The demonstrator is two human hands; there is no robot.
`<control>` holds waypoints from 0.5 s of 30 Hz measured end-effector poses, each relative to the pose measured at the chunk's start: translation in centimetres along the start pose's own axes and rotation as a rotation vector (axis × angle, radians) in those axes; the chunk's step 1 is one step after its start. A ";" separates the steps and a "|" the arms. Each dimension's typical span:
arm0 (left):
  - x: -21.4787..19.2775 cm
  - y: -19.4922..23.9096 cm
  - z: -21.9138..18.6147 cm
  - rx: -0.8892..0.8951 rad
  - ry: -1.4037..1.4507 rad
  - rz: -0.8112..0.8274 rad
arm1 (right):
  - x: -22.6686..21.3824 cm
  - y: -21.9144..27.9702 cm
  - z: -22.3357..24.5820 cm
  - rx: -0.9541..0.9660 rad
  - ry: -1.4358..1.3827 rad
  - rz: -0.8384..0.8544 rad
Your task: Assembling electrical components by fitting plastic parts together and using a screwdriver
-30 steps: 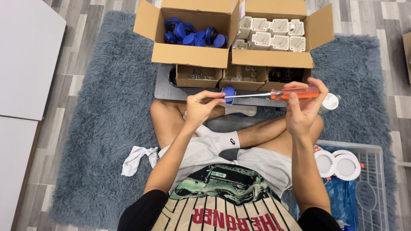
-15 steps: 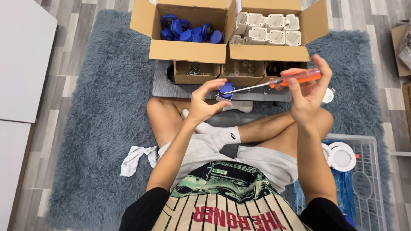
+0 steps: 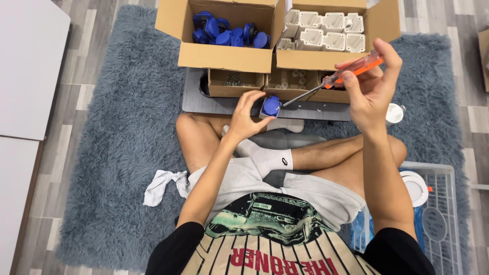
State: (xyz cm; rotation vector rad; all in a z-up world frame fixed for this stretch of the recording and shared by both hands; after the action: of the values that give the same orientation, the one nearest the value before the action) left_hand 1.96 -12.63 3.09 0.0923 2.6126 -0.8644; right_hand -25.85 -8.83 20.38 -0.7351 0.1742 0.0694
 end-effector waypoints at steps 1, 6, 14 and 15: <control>0.3 0.2 0.1 -0.006 -0.002 0.002 | 0.1 -0.3 0.0 0.005 -0.004 0.001; 1.7 0.6 0.6 -0.036 -0.036 -0.041 | -0.2 -1.2 -1.1 -0.038 0.032 0.074; 4.3 1.4 2.3 -0.047 -0.020 0.003 | -0.1 -2.3 -1.8 -0.053 0.059 0.130; 4.0 0.9 1.9 -0.040 -0.008 -0.021 | 0.2 -2.8 -1.7 -0.084 0.056 0.154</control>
State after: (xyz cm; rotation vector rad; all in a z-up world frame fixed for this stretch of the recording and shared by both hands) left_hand -0.96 -13.23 -0.31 0.0511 2.6264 -0.8175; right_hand -25.53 -12.06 21.00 -0.8068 0.2829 0.2038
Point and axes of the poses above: each hand's wrist, its own y-axis away from the middle knuckle, its own x-axis out of the palm, z = x × y, the point moved 3 cm from there along -y, towards the middle knuckle, and after that the axes turned 2 degrees about -x, right-handed, at the moved point
